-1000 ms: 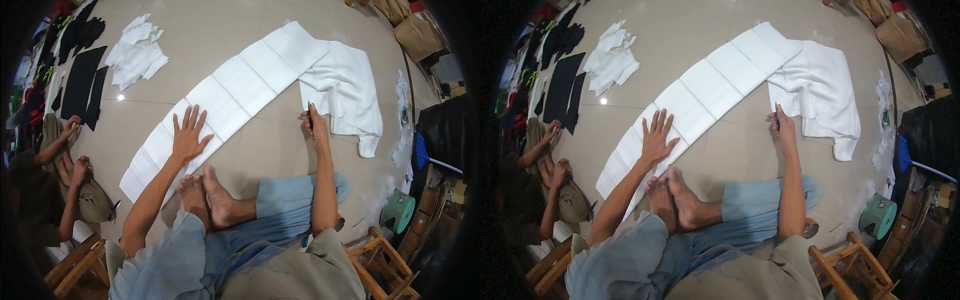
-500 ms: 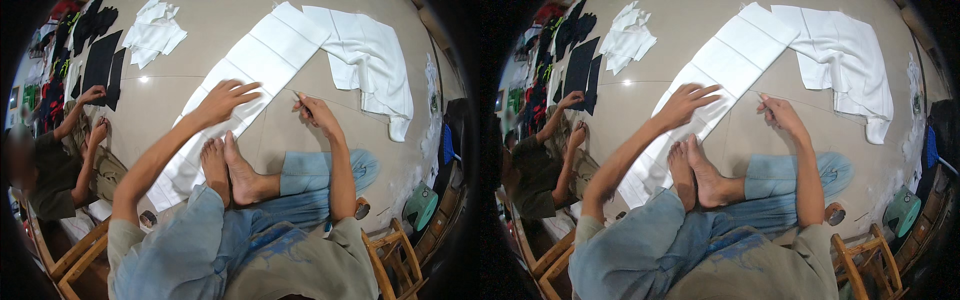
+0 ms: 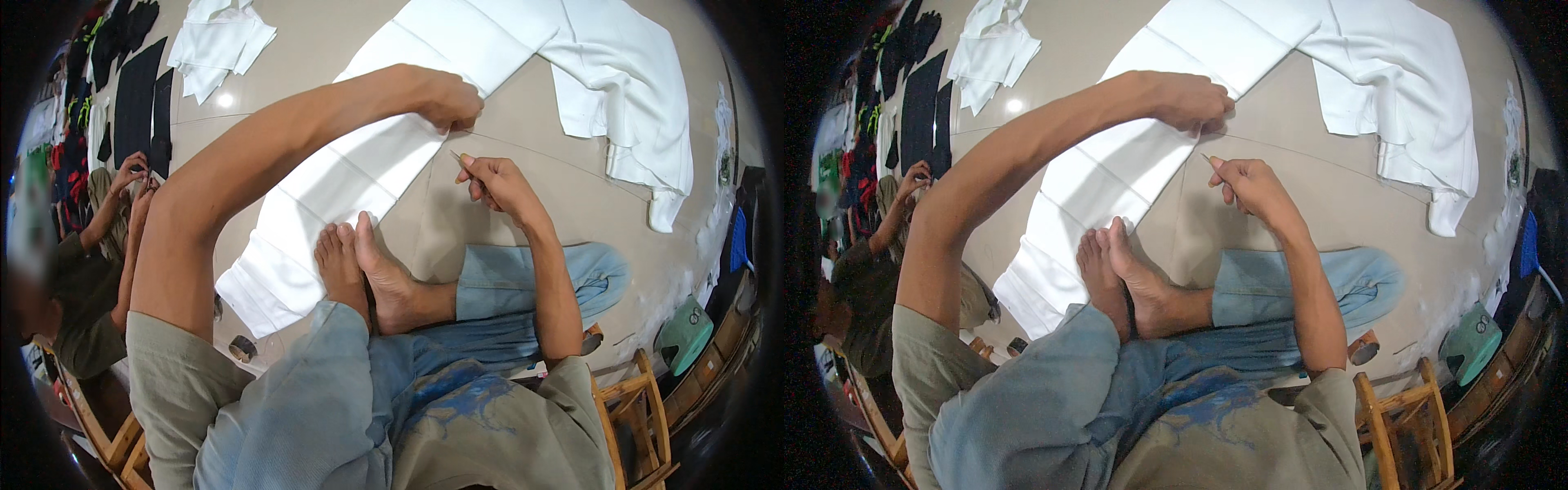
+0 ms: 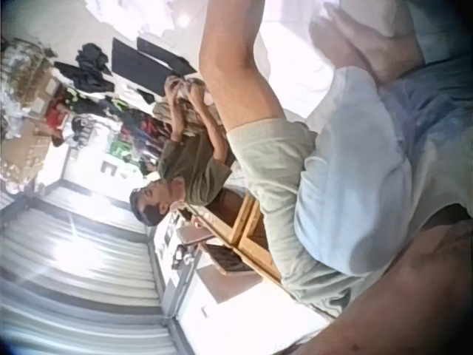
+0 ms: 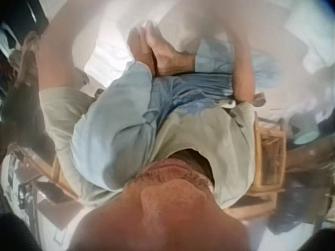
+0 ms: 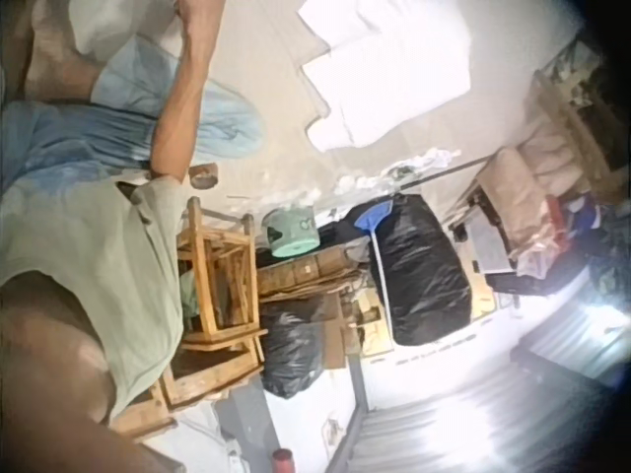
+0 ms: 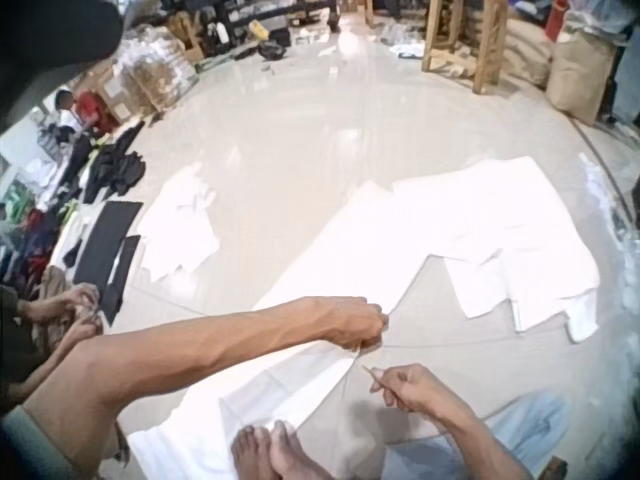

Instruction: The person sits on the floor and uses a red utility knife to cut a large white fabric sheet into rectangular strips. They repeatedly fold the fabric, align the edges, and slice through the layers to create uniform pieces.

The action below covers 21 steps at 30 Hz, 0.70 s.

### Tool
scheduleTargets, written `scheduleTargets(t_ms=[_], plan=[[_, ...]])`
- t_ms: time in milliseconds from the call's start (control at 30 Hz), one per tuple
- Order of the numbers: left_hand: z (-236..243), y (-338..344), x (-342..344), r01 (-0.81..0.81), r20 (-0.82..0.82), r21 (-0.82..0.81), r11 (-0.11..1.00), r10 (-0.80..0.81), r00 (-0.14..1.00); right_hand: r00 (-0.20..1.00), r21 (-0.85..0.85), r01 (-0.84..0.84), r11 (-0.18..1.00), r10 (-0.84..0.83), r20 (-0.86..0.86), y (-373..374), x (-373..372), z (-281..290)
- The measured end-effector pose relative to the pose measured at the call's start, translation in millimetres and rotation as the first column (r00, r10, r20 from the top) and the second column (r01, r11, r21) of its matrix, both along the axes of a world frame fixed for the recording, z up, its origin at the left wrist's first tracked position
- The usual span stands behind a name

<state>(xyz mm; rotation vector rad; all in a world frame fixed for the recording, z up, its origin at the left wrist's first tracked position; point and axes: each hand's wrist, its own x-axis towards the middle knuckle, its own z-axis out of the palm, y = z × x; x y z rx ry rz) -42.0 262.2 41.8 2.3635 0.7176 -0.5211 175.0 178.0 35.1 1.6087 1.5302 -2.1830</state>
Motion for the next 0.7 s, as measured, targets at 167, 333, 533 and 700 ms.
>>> scheduleTargets(t_ms=[167, 333, 533, 700], plan=[[-9.7, 16.1, 0.3, -0.161, 0.032, -0.175, 0.971, 0.169, 0.985, 0.999, 0.066, 0.029, 0.997, -0.030, 0.013, -1.4, -7.7, -4.9], [-17.7, 15.5, -10.0, -0.205, 0.244, -0.253, 0.945, 0.268, 0.932, 0.999, 0.162, 0.049, 0.986, -0.049, -0.003, 1.2, -10.8, -14.2], [-25.4, 15.8, -14.1, -0.219, 0.305, -0.317, 0.923, 0.318, 0.898, 0.999, 0.164, 0.045, 0.985, -0.042, -0.022, 3.5, -15.4, -15.1], [-25.2, 15.2, -14.0, -0.259, 0.279, -0.353, 0.899, 0.366, 0.888, 0.999, 0.133, 0.047, 0.990, -0.046, -0.005, 4.8, -16.1, -13.5]])
